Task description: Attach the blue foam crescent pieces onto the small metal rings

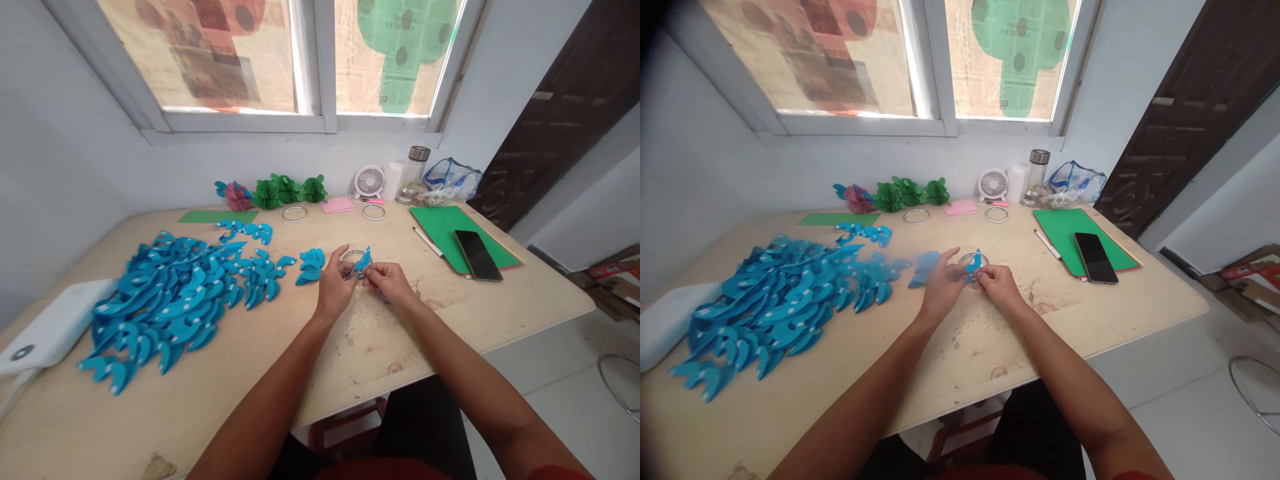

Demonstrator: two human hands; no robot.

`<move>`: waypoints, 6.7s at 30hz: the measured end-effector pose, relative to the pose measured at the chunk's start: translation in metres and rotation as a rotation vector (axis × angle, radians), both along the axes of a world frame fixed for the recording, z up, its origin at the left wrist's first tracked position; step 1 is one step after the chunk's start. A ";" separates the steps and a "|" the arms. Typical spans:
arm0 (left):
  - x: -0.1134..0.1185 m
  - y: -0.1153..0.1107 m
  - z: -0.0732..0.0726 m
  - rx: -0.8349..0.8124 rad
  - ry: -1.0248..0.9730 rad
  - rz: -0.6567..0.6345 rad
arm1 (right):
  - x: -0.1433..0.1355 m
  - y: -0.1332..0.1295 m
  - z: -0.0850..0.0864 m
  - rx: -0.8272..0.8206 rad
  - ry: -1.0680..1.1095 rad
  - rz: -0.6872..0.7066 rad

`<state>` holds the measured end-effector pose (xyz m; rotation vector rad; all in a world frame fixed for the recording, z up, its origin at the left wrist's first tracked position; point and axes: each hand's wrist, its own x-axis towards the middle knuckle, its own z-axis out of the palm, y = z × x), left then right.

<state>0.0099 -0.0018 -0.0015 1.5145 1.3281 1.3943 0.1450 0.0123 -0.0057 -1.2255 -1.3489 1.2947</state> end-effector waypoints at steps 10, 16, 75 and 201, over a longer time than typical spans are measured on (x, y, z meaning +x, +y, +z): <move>0.005 -0.004 0.000 0.032 0.019 0.049 | -0.001 0.000 -0.002 -0.018 0.026 -0.001; 0.005 -0.004 -0.004 0.065 0.067 0.089 | -0.003 -0.001 0.000 -0.018 0.057 -0.010; 0.008 0.000 -0.006 -0.081 -0.348 0.020 | -0.001 -0.007 0.014 0.050 -0.024 0.045; -0.063 -0.011 -0.020 0.003 0.907 0.429 | 0.005 0.005 -0.002 0.178 -0.017 0.062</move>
